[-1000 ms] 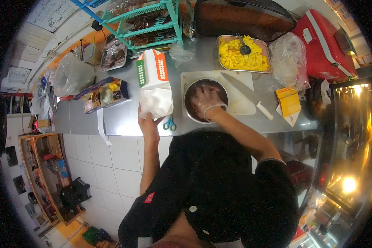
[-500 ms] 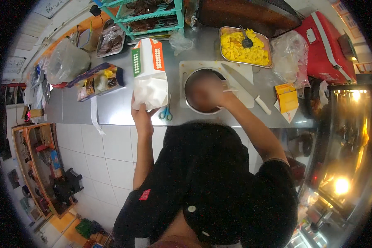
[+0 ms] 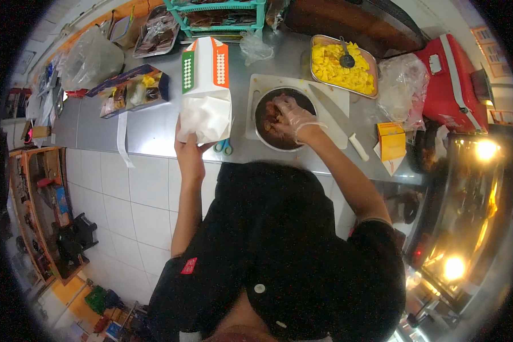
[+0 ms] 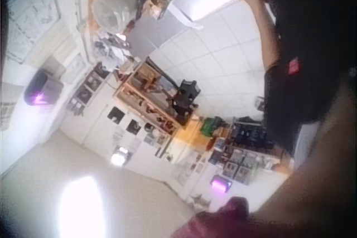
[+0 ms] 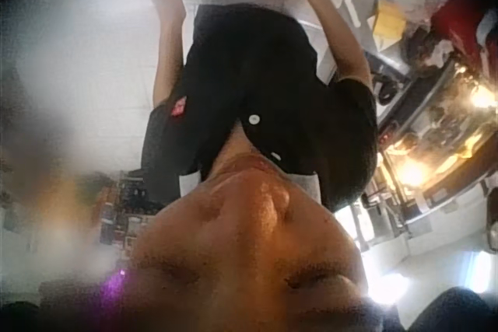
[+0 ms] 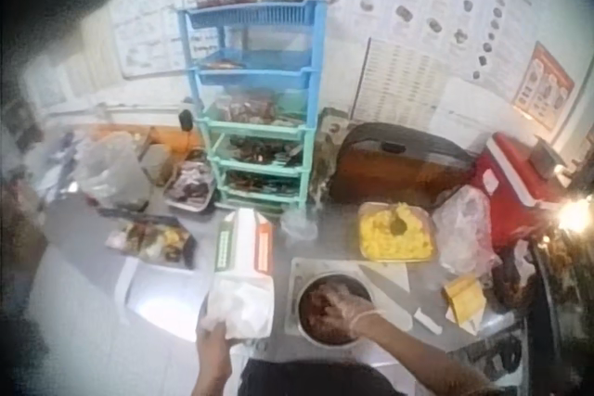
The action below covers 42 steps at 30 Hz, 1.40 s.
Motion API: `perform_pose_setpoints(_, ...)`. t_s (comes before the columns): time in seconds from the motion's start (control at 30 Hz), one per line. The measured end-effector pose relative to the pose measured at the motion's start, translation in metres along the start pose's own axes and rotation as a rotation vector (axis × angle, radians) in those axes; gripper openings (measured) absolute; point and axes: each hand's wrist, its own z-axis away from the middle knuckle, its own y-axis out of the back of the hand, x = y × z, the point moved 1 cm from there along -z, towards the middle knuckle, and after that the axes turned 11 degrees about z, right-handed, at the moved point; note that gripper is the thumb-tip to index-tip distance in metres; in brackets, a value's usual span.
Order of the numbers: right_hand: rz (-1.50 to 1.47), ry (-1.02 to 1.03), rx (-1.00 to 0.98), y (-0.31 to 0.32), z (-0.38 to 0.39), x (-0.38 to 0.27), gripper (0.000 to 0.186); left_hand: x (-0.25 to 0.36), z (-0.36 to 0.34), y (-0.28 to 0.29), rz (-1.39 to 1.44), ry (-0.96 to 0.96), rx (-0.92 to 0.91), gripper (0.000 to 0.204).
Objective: The person packs cooked food into a takeaway box, adds a receipt, and places the box into a branded paper bag. They then add a small packet and a receipt into the bag, seal it, and place it on the counter.
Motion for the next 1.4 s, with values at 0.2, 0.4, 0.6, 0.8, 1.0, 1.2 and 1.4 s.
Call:
perform_pose_setpoints(0.2, 0.343, 0.042, -0.067, 0.022, 0.004, -0.029, 0.069, -0.001, 0.004, -0.004, -0.022, 0.014, 0.028, 0.064)
perform_pose_setpoints(0.4, 0.431, -0.003, -0.131, -0.031, -0.024, -0.023, 0.047, -0.004, 0.004, -0.007, -0.034, 0.005, 0.007, 0.064)
perform_pose_setpoints(0.6, 0.265, -0.121, -0.172, -0.02, -0.032, 0.014, 0.047, -0.002, 0.002, -0.006, -0.023, -0.004, 0.024, 0.064)
perform_pose_setpoints(0.8, 0.258, 0.036, -0.088, 0.023, -0.013, -0.018, 0.052, -0.004, -0.002, -0.005, 0.007, -0.006, 0.023, 0.063)
perform_pose_setpoints(1.0, 0.599, 0.125, 0.069, -0.025, -0.007, -0.024, 0.057, -0.003, -0.002, -0.012, -0.021, -0.008, -0.001, 0.062)
perform_pose_setpoints(1.2, 0.448, -0.02, -0.194, -0.031, -0.028, 0.005, 0.048, 0.0, -0.003, -0.01, -0.02, -0.021, -0.011, 0.064)
perform_pose_setpoints(1.4, 0.168, 0.091, -0.126, -0.012, -0.015, 0.024, 0.071, 0.001, 0.004, -0.005, -0.05, -0.034, 0.005, 0.064)
